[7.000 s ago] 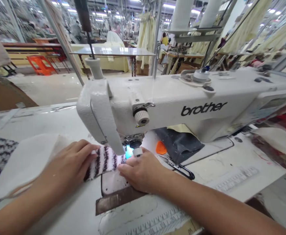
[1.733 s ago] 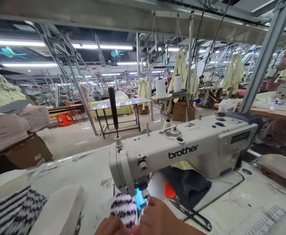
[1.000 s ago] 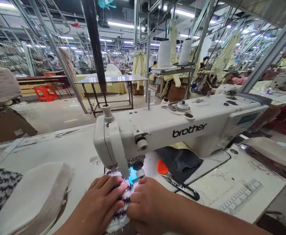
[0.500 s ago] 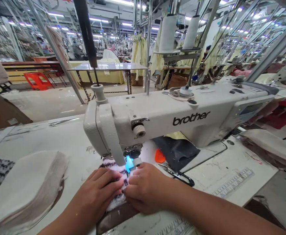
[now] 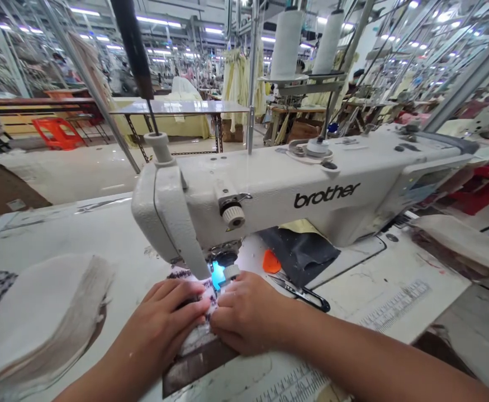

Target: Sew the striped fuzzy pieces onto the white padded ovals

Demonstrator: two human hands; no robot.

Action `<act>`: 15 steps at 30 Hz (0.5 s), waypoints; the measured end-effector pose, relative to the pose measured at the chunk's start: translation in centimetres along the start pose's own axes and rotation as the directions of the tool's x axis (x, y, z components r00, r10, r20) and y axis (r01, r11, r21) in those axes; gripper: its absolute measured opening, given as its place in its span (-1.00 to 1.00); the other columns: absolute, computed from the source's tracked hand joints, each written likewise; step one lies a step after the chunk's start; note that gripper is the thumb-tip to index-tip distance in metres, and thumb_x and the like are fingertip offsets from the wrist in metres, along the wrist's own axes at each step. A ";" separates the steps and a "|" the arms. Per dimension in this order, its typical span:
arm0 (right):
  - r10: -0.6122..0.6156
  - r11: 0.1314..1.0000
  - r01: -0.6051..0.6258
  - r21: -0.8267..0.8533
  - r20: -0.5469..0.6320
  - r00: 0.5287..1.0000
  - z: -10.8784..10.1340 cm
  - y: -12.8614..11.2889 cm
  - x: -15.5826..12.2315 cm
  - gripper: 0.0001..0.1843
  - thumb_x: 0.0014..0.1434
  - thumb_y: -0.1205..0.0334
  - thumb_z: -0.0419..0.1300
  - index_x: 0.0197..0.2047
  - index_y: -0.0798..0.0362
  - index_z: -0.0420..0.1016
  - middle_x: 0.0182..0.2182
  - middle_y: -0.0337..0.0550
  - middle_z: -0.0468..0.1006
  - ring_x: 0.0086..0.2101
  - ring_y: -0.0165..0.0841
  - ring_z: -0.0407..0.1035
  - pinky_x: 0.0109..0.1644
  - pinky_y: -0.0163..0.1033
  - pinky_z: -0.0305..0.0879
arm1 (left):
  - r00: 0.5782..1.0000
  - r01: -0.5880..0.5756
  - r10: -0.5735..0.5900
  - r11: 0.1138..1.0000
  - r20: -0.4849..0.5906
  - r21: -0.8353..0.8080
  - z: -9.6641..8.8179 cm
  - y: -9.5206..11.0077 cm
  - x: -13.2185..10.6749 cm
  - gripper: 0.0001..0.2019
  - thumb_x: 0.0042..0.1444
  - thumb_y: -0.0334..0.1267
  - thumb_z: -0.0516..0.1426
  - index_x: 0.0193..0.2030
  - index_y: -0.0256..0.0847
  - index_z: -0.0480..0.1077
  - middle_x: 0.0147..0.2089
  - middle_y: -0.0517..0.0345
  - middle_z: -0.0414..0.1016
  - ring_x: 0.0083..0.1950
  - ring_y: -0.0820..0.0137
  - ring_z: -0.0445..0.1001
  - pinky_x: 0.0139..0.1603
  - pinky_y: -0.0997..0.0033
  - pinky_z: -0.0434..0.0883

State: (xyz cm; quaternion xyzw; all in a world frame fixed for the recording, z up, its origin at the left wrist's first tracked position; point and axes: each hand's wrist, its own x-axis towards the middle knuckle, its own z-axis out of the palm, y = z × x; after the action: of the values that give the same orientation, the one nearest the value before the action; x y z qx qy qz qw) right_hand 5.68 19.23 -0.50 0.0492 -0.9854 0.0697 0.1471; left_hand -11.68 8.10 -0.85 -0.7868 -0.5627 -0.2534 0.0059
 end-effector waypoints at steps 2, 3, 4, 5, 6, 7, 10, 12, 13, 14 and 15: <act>0.042 0.998 -0.042 -0.035 -0.013 0.999 -0.1 0.1 0.1 -0.81 0.21 0.30 0.01 -0.42 0.07 0.34 -0.53 -0.27 0.39 -0.49 -0.43 0.19 -0.40 -0.26 -0.09 | 1.000 0.003 -0.003 0.999 -0.004 0.051 0.1 -0.2 0.2 -0.85 0.23 -0.29 0.02 -0.19 -0.12 0.42 -0.15 0.13 0.45 -0.14 0.25 0.34 -0.15 0.23 0.28; 0.071 0.996 -0.072 -0.055 -0.025 0.997 -0.2 0.1 0.1 -0.82 0.21 0.29 0.02 -0.42 0.06 0.34 -0.53 -0.28 0.39 -0.50 -0.44 0.19 -0.41 -0.26 -0.10 | 1.000 0.010 -0.009 0.998 -0.027 0.068 0.1 -0.3 0.3 -0.85 0.23 -0.29 0.02 -0.20 -0.13 0.42 -0.16 0.12 0.45 -0.14 0.25 0.34 -0.15 0.22 0.28; 0.098 0.992 -0.100 -0.071 -0.039 0.994 -0.2 0.1 0.2 -0.83 0.20 0.29 0.02 -0.42 0.06 0.35 -0.53 -0.29 0.39 -0.52 -0.45 0.19 -0.41 -0.26 -0.11 | 0.999 0.012 -0.009 0.997 -0.054 0.071 0.1 -0.4 0.4 -0.85 0.23 -0.29 0.02 -0.20 -0.13 0.42 -0.17 0.12 0.45 -0.13 0.24 0.33 -0.14 0.22 0.28; 0.118 0.989 -0.122 -0.082 -0.052 0.992 -0.2 0.1 0.2 -0.83 0.20 0.29 0.03 -0.42 0.06 0.35 -0.54 -0.29 0.38 -0.54 -0.46 0.18 -0.41 -0.27 -0.11 | 0.997 0.004 0.001 0.998 -0.079 0.060 0.1 -0.5 0.4 -0.85 0.24 -0.30 0.02 -0.20 -0.13 0.43 -0.17 0.12 0.45 -0.13 0.25 0.33 -0.13 0.21 0.27; 0.130 0.987 -0.134 -0.088 -0.057 0.990 -0.2 0.1 0.2 -0.83 0.20 0.29 0.03 -0.42 0.05 0.35 -0.55 -0.30 0.38 -0.55 -0.46 0.17 -0.41 -0.27 -0.11 | 0.995 -0.011 0.015 0.999 -0.097 0.039 0.1 -0.5 0.4 -0.84 0.24 -0.31 0.02 -0.20 -0.13 0.43 -0.18 0.13 0.45 -0.13 0.27 0.33 -0.10 0.22 0.27; 0.137 0.986 -0.142 -0.092 -0.055 0.989 -0.2 0.0 0.2 -0.83 0.19 0.29 0.04 -0.42 0.05 0.35 -0.55 -0.30 0.38 -0.55 -0.46 0.18 -0.40 -0.27 -0.10 | 0.994 -0.033 0.034 0.999 -0.108 0.017 0.2 -0.6 0.4 -0.84 0.24 -0.31 0.02 -0.19 -0.13 0.43 -0.18 0.14 0.45 -0.14 0.29 0.33 -0.09 0.23 0.26; 0.147 0.981 -0.151 -0.118 -0.041 0.988 0.0 -0.1 0.1 -0.83 0.21 0.28 0.04 -0.40 0.05 0.37 -0.55 -0.28 0.39 -0.53 -0.45 0.20 -0.39 -0.28 -0.09 | 0.995 -0.065 0.063 0.998 -0.083 -0.024 0.4 -0.7 0.3 -0.81 0.26 -0.31 0.00 -0.19 -0.12 0.45 -0.20 0.14 0.45 -0.17 0.33 0.33 -0.12 0.28 0.29; 0.148 0.977 -0.154 -0.144 -0.054 0.988 0.1 -0.1 0.1 -0.83 0.21 0.27 0.03 -0.38 0.05 0.38 -0.54 -0.27 0.39 -0.52 -0.43 0.21 -0.38 -0.28 -0.08 | 0.997 -0.041 0.039 0.999 -0.069 -0.026 0.7 -0.9 0.3 -0.77 0.28 -0.26 -0.03 -0.21 -0.12 0.45 -0.19 0.12 0.45 -0.17 0.32 0.33 -0.15 0.27 0.30; 0.150 0.975 -0.159 -0.155 -0.068 0.986 0.2 -0.1 0.0 -0.83 0.22 0.27 0.03 -0.38 0.04 0.38 -0.55 -0.27 0.39 -0.52 -0.43 0.20 -0.39 -0.28 -0.08 | 0.997 -0.030 0.028 0.999 -0.073 -0.024 0.8 -1.0 0.4 -0.76 0.28 -0.23 -0.05 -0.22 -0.11 0.46 -0.18 0.12 0.45 -0.17 0.31 0.33 -0.15 0.26 0.30; 0.155 0.972 -0.167 -0.165 -0.082 0.984 0.2 -0.1 0.0 -0.82 0.22 0.27 0.03 -0.39 0.04 0.38 -0.55 -0.27 0.39 -0.53 -0.43 0.20 -0.39 -0.28 -0.08 | 0.996 -0.019 0.017 1.000 -0.085 -0.023 0.9 -1.1 0.4 -0.74 0.29 -0.21 -0.06 -0.23 -0.11 0.46 -0.18 0.13 0.45 -0.18 0.31 0.33 -0.16 0.25 0.30; 0.163 0.969 -0.177 -0.173 -0.093 0.982 0.2 -0.1 0.0 -0.83 0.22 0.27 0.04 -0.40 0.04 0.38 -0.56 -0.28 0.39 -0.54 -0.43 0.19 -0.39 -0.28 -0.08 | 0.996 -0.013 0.011 1.000 -0.092 -0.022 1.0 -1.2 0.6 -0.74 0.29 -0.20 -0.06 -0.23 -0.11 0.46 -0.18 0.13 0.45 -0.18 0.30 0.33 -0.16 0.25 0.30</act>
State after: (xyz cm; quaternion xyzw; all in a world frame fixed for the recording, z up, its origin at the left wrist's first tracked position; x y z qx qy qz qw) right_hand 5.58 19.07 -0.71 -0.0516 -0.9817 -0.0055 0.1830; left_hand -12.27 9.34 -1.81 -0.7777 -0.5541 -0.2958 0.0243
